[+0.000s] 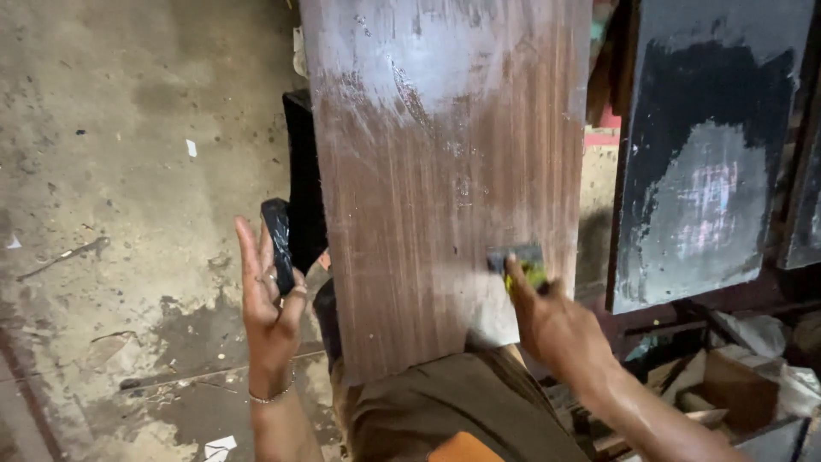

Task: The person scrapes a light-colored rectangular board with a yellow-handled scraper, removing a white residue. They then move to a dark-colored board and continue scraping its surface. The person holds a black plastic bag in the left hand throughout.

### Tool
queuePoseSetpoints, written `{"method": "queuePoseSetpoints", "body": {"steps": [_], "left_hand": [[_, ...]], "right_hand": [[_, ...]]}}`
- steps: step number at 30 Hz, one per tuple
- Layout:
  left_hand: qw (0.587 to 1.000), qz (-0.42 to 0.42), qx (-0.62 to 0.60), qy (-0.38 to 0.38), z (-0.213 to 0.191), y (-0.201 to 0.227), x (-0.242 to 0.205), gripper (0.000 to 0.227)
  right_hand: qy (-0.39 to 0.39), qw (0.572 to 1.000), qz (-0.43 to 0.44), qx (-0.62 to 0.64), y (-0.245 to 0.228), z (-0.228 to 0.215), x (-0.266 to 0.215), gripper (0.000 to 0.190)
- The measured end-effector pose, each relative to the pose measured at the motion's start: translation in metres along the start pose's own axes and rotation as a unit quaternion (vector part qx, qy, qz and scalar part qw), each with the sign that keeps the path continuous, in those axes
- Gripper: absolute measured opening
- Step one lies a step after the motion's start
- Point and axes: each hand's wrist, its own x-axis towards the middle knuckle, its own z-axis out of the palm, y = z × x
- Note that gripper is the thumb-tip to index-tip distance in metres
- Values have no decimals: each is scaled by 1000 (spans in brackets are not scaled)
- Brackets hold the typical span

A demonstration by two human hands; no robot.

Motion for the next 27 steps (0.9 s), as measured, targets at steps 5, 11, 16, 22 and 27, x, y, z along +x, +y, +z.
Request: {"method": "queuePoseSetpoints", "body": {"steps": [5, 11, 16, 22, 27], "left_hand": [[1000, 24, -2, -6, 4, 3, 12, 88], [998, 58, 38, -9, 4, -7, 16, 90], [998, 59, 16, -2, 10, -3, 15, 96], [994, 107, 30, -22, 8, -6, 8, 101], [992, 108, 35, -48, 0, -13, 6, 102]], "right_hand": [[-38, 996, 44, -65, -3, -10, 9, 72], [-32, 998, 26, -51, 1, -12, 10, 73], [15, 999, 40, -15, -9, -28, 14, 64], [32, 996, 69, 40, -20, -54, -2, 59], [-5, 997, 75, 34, -15, -30, -2, 60]]}}
